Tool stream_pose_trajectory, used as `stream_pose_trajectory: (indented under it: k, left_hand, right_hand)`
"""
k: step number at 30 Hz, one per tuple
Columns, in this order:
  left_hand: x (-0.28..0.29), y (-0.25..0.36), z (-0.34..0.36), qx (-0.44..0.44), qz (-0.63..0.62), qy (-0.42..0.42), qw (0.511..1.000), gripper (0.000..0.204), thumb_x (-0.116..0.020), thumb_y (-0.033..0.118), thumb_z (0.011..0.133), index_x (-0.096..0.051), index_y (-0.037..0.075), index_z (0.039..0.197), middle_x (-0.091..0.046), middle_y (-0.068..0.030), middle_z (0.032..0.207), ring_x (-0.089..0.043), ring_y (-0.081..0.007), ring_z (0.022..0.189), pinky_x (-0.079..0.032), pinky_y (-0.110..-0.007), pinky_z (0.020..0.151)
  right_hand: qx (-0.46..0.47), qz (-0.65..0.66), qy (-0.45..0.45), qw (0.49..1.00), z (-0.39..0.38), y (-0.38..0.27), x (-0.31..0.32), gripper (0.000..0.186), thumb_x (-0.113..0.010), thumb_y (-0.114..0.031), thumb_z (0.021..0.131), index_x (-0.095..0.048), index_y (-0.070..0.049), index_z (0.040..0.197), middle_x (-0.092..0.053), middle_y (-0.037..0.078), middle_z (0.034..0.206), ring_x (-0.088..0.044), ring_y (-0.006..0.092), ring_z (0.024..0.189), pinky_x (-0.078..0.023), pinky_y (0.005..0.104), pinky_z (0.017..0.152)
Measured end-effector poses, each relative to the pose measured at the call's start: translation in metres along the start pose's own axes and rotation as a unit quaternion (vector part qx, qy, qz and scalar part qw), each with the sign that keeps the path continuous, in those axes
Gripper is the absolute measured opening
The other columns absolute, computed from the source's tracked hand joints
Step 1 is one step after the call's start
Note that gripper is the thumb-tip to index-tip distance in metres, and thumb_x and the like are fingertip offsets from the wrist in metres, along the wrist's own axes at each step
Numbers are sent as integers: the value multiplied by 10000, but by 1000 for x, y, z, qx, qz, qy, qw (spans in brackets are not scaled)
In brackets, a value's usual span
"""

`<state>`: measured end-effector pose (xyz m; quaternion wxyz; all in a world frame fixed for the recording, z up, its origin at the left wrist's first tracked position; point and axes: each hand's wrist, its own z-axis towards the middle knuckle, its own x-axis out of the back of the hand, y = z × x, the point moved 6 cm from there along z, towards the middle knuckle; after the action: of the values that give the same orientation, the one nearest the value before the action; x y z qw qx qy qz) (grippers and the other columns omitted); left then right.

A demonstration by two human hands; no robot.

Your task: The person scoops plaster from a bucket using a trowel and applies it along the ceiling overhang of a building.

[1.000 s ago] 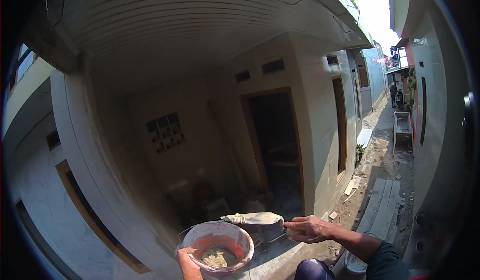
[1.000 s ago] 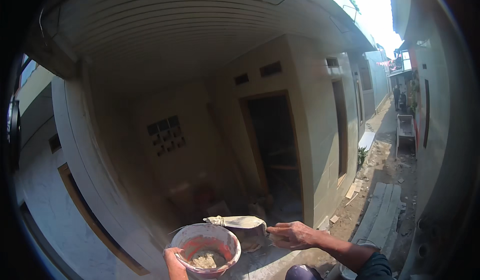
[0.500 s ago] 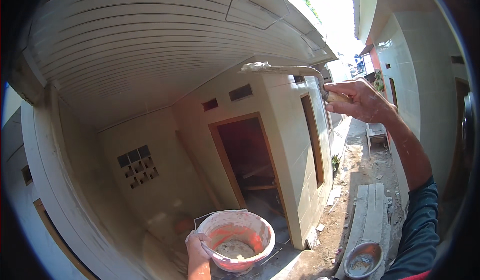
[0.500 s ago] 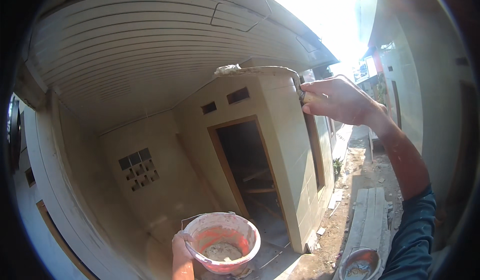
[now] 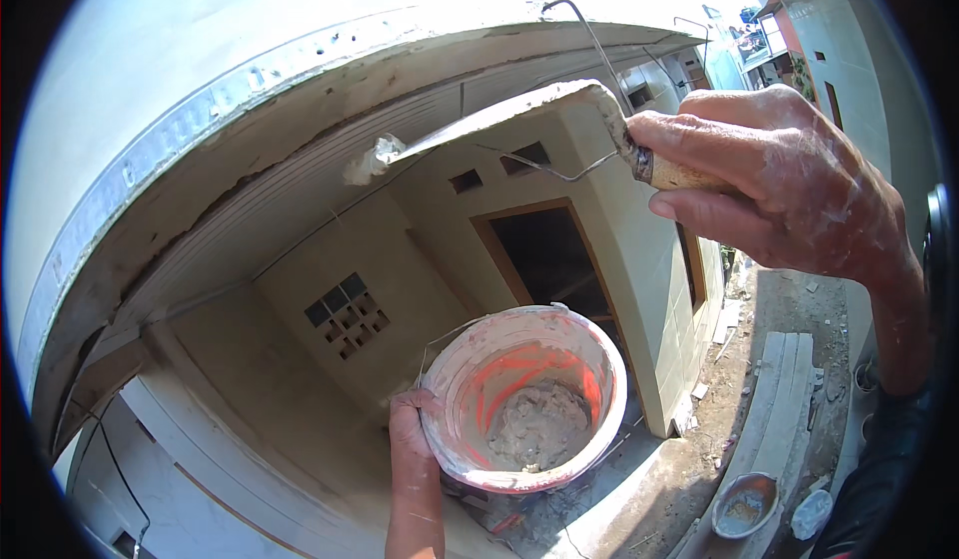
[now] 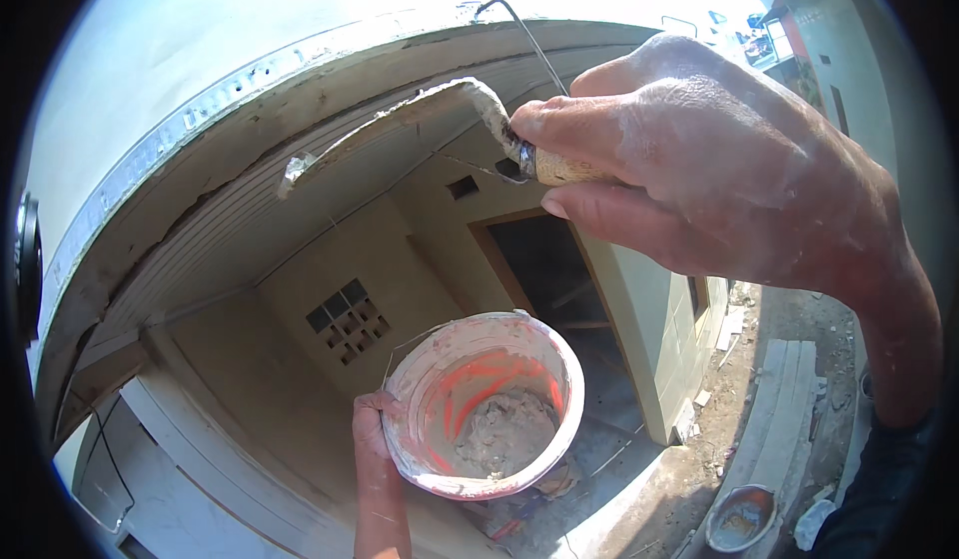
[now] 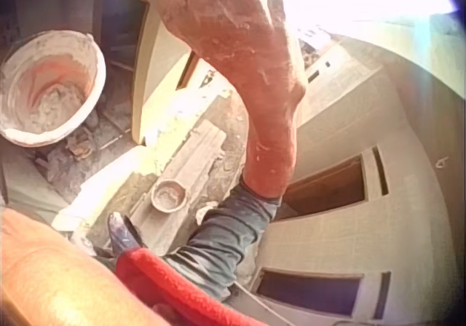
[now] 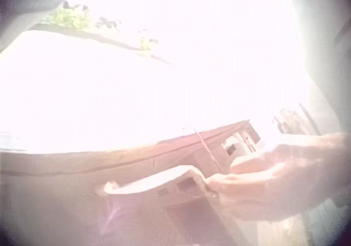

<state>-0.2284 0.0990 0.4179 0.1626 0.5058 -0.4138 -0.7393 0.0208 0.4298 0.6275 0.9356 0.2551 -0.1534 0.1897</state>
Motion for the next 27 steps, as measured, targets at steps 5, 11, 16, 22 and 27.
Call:
stream_pose_trajectory:
  k: [5, 11, 16, 22, 27]
  left_hand:
    - [-46, 19, -32, 36, -30, 2, 999, 654, -515, -17, 581, -531, -165, 1217, -613, -297, 1184, -625, -394, 1077, -495, -441, 1005]
    - [-2, 31, -51, -14, -65, 42, 997, 626, -537, 0, 585, -547, -158, 1191, -628, -279, 1148, -643, -373, 1035, -525, -411, 957]
    - [32, 32, -40, -22, -79, 96, 992, 619, -544, -2, 581, -555, -153, 1181, -631, -271, 1141, -643, -366, 1031, -522, -407, 956]
    - [28, 30, -49, -19, -67, 166, 984, 610, -551, -4, 577, -563, -147, 1169, -635, -263, 1132, -644, -357, 1025, -518, -404, 956]
    - [15, 3, -39, 5, -78, 180, 981, 602, -558, -6, 573, -571, -143, 1160, -639, -255, 1125, -644, -350, 1021, -515, -400, 956]
  right_hand:
    - [9, 17, -9, 1000, 23, -8, 7, 396, -730, -94, 822, -604, 72, 1158, -611, 140, 763, -639, 227, 614, -514, 351, 508]
    - [-75, 44, -144, 986, 15, -35, -19, 520, -764, 33, 701, -586, 69, 1188, -606, 135, 800, -624, 230, 612, -513, 340, 500]
    - [-132, 89, -156, 975, 1, -30, -36, 525, -766, 19, 681, -586, 82, 1170, -623, 154, 848, -652, 266, 675, -526, 349, 533]
    - [-157, 121, -146, 969, -42, -7, -30, 528, -766, -7, 691, -619, 4, 1198, -635, 109, 873, -652, 226, 684, -535, 335, 548]
    - [-133, 60, -216, 965, -26, 0, -63, 521, -723, -93, 778, -583, -45, 1277, -610, 46, 924, -618, 170, 699, -518, 302, 588]
